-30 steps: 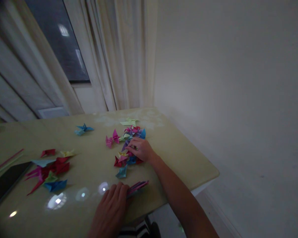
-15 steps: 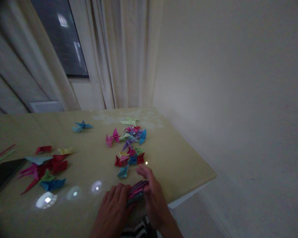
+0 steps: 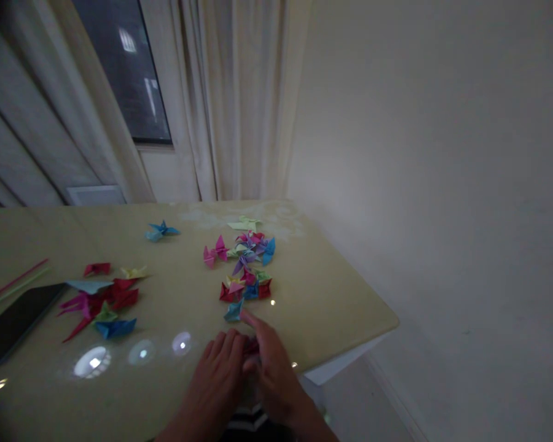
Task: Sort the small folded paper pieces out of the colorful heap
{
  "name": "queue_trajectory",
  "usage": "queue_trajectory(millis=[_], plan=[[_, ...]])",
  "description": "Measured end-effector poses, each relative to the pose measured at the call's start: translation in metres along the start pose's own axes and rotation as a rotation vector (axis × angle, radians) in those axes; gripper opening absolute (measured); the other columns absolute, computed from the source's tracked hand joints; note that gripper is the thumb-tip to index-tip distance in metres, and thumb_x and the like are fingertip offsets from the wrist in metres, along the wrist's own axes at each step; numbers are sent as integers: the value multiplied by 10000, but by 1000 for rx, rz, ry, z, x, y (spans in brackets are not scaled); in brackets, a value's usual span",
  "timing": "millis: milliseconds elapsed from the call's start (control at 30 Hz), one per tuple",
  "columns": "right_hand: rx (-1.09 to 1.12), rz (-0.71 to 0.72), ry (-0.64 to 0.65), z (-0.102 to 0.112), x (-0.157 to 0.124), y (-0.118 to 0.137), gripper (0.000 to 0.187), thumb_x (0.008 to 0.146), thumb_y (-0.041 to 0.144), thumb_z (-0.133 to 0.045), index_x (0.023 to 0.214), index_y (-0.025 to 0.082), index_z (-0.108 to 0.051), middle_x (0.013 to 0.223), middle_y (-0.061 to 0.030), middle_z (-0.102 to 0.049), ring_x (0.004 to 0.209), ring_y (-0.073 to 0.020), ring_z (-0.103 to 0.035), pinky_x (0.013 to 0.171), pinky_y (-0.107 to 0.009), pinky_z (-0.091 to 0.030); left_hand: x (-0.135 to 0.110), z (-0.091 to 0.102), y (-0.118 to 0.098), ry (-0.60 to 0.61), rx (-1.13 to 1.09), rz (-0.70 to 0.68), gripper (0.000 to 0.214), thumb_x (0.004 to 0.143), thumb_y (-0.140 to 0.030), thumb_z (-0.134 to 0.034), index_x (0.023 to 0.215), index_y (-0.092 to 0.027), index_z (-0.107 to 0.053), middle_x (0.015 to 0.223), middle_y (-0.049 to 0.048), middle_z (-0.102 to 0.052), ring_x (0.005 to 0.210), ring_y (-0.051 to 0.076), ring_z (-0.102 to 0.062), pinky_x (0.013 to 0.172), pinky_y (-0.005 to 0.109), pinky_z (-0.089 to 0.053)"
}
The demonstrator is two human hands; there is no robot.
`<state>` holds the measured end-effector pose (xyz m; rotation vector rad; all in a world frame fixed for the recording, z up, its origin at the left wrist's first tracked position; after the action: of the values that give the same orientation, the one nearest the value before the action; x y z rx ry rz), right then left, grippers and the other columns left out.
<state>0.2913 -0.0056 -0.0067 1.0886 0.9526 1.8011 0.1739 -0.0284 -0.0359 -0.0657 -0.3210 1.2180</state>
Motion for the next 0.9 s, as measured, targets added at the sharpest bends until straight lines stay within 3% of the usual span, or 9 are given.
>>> queue_trajectory(millis=[133, 300, 433, 533, 633, 733, 900], plan=[[24, 9, -43, 5, 2, 2, 835, 977, 820, -283, 1620, 302, -410, 1627, -121, -485, 1512, -335, -447, 1275, -519, -339, -1, -5, 1, 19, 2, -15, 316, 971, -74, -486, 1202, -217, -647, 1221, 82, -663, 1128, 266, -590, 999, 423, -450], [-29, 107, 128, -17, 4, 11, 860, 871, 846, -558, 1555, 328, -502, 1491, -118, -618, 1372, -359, -576, 1193, -503, -444, 1, -14, 4, 48, -30, -7, 378, 936, -43, -507, 1244, -211, -649, 1273, 92, -684, 1162, 264, -621, 1023, 430, -475], [112, 71, -126, 11, 4, 0, 690, 1007, 779, -337, 1436, 303, -595, 1361, -111, -685, 1266, -325, -643, 1087, -476, -522, 0, -4, 11, -18, -120, 41, 301, 982, -44, -455, 1055, -226, -682, 1081, 53, -710, 1030, 237, -662, 934, 381, -515], [92, 73, -225, 25, 0, -1, 748, 1017, 787, -253, 1440, 272, -592, 1436, -119, -637, 1339, -334, -591, 1127, -494, -480, -3, 5, 15, -78, -205, 70, 277, 1007, -81, -476, 1076, -263, -673, 1061, 30, -696, 941, 199, -688, 840, 302, -527], [-5, 121, -283, 30, -5, 13, 853, 977, 849, -254, 1519, 247, -520, 1529, -132, -562, 1416, -362, -520, 1180, -529, -418, -5, 6, 19, -80, -288, 101, 321, 1026, -105, -455, 1189, -311, -639, 1159, 18, -693, 886, 160, -721, 768, 246, -531], [-119, 217, -346, 29, -6, 37, 869, 979, 844, -266, 1565, 233, -461, 1559, -149, -528, 1432, -369, -507, 1186, -540, -407, -5, 1, 25, -36, -379, 170, 247, 1055, -198, -468, 1241, -290, -603, 1083, 24, -747, 894, 181, -756, 775, 252, -554], [-347, 404, 40, -19, 10, 63, 885, 961, 843, -381, 1595, 228, -434, 1503, -155, -601, 1379, -345, -572, 1151, -504, -452, -6, -3, 22, 19, -442, 139, 311, 997, -143, -539, 1288, -246, -579, 1142, 67, -780, 1020, 201, -768, 864, 258, -562]])
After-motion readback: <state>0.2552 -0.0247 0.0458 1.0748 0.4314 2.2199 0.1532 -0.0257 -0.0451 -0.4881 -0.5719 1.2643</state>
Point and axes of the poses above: each hand's wrist, its own x-axis towards the middle knuckle, its own z-axis out of the back of the hand, y = z × x, the point moved 9 cm from there along x, towards the middle knuckle
